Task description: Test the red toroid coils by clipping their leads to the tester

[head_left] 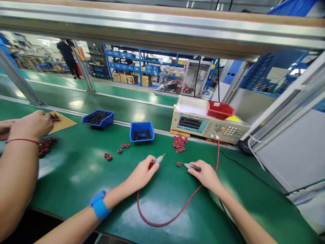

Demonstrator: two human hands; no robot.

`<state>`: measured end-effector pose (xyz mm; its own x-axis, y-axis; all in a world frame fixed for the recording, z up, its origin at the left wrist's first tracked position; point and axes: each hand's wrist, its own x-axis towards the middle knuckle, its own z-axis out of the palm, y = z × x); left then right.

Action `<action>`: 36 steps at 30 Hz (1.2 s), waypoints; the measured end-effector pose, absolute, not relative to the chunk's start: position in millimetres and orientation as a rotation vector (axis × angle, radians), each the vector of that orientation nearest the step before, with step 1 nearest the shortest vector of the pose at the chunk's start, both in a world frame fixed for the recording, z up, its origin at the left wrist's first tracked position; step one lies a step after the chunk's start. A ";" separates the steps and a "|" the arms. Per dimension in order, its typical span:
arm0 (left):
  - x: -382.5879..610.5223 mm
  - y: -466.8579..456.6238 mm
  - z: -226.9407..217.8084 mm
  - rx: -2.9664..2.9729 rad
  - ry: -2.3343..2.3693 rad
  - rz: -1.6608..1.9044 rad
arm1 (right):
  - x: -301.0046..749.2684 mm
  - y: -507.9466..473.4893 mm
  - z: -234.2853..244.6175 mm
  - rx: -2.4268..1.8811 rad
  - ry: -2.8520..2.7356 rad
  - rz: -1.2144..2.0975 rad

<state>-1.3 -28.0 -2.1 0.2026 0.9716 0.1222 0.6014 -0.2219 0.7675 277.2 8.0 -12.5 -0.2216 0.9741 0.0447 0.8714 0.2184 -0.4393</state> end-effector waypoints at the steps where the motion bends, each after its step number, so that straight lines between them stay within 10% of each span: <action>1: 6.9 -27.4 -0.6 1.884 1.408 0.812 | 271.4 7.5 -11.9 -1.730 -2.196 0.456; 36: 16.0 -29.6 10.2 1.996 1.236 0.591 | 263.7 -2.0 -5.3 -1.364 -1.902 1.232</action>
<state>16.0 -29.6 10.2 0.4394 0.8982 0.0155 0.5758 -0.2949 0.7625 263.7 -2.0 -5.3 -0.3795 0.9188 -0.1087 0.4748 0.0925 -0.8752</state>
